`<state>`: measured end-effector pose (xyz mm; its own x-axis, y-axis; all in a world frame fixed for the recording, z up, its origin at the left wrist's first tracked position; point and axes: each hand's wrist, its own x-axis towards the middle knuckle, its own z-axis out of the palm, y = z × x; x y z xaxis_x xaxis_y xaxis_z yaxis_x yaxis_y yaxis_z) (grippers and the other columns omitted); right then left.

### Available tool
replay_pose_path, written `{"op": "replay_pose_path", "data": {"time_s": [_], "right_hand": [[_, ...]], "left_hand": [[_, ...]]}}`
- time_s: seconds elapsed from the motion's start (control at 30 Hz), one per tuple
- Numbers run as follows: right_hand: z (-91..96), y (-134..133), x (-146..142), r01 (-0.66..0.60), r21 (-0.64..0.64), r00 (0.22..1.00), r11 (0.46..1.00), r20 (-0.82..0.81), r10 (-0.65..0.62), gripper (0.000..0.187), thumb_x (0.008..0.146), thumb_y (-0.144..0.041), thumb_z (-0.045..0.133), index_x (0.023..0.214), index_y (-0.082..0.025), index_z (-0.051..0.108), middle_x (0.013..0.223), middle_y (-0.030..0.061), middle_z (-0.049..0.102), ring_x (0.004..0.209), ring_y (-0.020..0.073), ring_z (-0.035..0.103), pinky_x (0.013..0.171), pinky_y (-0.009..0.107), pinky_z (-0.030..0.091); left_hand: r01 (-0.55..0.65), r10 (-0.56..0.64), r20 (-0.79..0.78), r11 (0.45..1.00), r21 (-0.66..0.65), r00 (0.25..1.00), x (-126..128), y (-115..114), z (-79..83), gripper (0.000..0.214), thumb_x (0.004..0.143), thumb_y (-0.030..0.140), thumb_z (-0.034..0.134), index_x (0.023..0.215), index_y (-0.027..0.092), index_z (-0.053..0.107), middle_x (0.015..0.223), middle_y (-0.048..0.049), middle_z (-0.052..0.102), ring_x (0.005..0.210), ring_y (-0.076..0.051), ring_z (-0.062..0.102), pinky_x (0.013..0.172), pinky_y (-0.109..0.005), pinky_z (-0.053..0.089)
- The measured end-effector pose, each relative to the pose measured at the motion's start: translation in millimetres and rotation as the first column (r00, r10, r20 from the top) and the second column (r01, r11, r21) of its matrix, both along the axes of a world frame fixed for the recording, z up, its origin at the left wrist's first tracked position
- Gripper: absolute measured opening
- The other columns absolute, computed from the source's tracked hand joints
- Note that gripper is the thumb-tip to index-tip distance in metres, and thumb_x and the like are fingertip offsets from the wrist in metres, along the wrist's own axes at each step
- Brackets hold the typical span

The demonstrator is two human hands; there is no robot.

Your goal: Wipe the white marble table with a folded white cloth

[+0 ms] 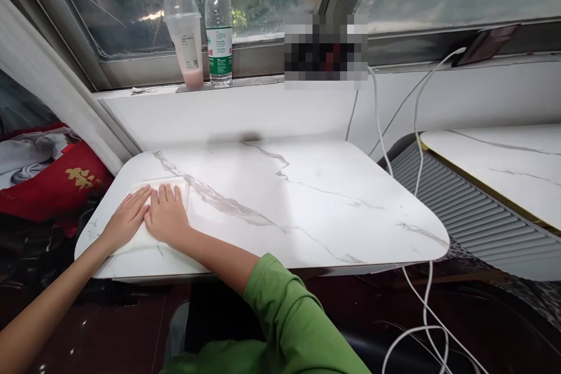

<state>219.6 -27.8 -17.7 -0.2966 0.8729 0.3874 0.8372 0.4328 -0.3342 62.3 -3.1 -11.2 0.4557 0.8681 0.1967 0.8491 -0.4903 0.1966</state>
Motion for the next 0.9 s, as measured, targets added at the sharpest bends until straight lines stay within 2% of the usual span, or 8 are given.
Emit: {"op": "replay_pose_path", "data": {"time_s": [0.1, 0.2, 0.3, 0.4, 0.53, 0.7, 0.9], "right_hand": [[3.1, -31, -20, -0.060, 0.007, 0.998, 0.998, 0.000, 0.060, 0.057, 0.096, -0.033, 0.037, 0.141, 0.002, 0.039, 0.146, 0.0265, 0.041, 0.138, 0.0346, 0.032, 0.114, 0.053, 0.020], [5.7, -46, -39, -0.108, 0.009, 0.994, 0.994, -0.012, 0.108, 0.058, 0.096, -0.033, 0.038, 0.140, 0.005, 0.038, 0.145, 0.0289, 0.040, 0.138, 0.0361, 0.032, 0.113, 0.055, 0.020], [6.8, -47, -53, -0.134, 0.000, 0.991, 0.991, -0.011, 0.134, 0.059, 0.095, -0.033, 0.039, 0.140, 0.005, 0.039, 0.145, 0.0299, 0.040, 0.137, 0.0371, 0.034, 0.112, 0.057, 0.021], [6.3, -36, -60, -0.133, -0.002, 0.991, 0.991, 0.007, 0.133, 0.058, 0.094, -0.033, 0.039, 0.139, 0.004, 0.041, 0.144, 0.0289, 0.042, 0.135, 0.0382, 0.036, 0.110, 0.058, 0.022], [4.8, 2, -59, -0.085, 0.023, 0.996, 0.996, -0.012, 0.085, 0.056, 0.094, -0.031, 0.039, 0.137, 0.004, 0.043, 0.140, 0.0279, 0.046, 0.131, 0.0375, 0.038, 0.110, 0.055, 0.022], [2.3, 73, -49, -0.038, 0.005, 0.998, 0.999, -0.043, 0.038, 0.048, 0.092, -0.027, 0.039, 0.130, 0.000, 0.051, 0.130, 0.0229, 0.055, 0.124, 0.0331, 0.044, 0.110, 0.049, 0.022], [-2.4, 140, -41, 0.075, -0.017, 0.994, 0.997, -0.074, -0.076, 0.047, 0.092, -0.025, 0.039, 0.130, 0.000, 0.050, 0.133, 0.0239, 0.052, 0.125, 0.0333, 0.040, 0.110, 0.049, 0.019]], "left_hand": [[-0.007, 0.007, -0.002, 1.000, -0.010, 1.000, -26, -34, 3.0, 0.054, 0.097, 0.039, 0.022, 0.144, 0.017, 0.038, 0.151, -0.0094, 0.038, 0.141, -0.021, 0.032, 0.117, -0.047, 0.024], [-0.032, 0.032, -0.010, 0.999, -0.018, 0.999, -48, -53, 6.8, 0.054, 0.097, 0.039, 0.023, 0.144, 0.018, 0.038, 0.151, -0.0092, 0.039, 0.141, -0.021, 0.033, 0.116, -0.047, 0.025], [-0.068, 0.068, -0.008, 0.997, -0.032, 0.998, -61, -58, 8.9, 0.053, 0.096, 0.040, 0.024, 0.143, 0.020, 0.040, 0.151, -0.0083, 0.040, 0.140, -0.021, 0.035, 0.116, -0.047, 0.025], [-0.113, 0.114, 0.027, 0.992, -0.057, 0.993, -64, -47, 9.1, 0.054, 0.095, 0.043, 0.025, 0.141, 0.021, 0.044, 0.149, -0.0077, 0.042, 0.139, -0.021, 0.036, 0.117, -0.047, 0.023], [-0.127, 0.133, 0.064, 0.988, -0.089, 0.989, -57, -8, 9.7, 0.056, 0.094, 0.045, 0.025, 0.139, 0.019, 0.046, 0.149, -0.0077, 0.042, 0.140, -0.020, 0.035, 0.118, -0.045, 0.021], [-0.134, 0.141, 0.076, 0.987, -0.093, 0.987, -39, 66, 10.4, 0.054, 0.092, 0.038, 0.030, 0.138, 0.016, 0.047, 0.149, -0.0081, 0.043, 0.139, -0.018, 0.035, 0.118, -0.040, 0.020], [-0.049, 0.063, 0.118, 0.992, -0.120, 0.991, -26, 152, 4.5, 0.053, 0.088, 0.034, 0.036, 0.136, 0.015, 0.049, 0.148, -0.0066, 0.045, 0.138, -0.020, 0.037, 0.118, -0.038, 0.021]]}}
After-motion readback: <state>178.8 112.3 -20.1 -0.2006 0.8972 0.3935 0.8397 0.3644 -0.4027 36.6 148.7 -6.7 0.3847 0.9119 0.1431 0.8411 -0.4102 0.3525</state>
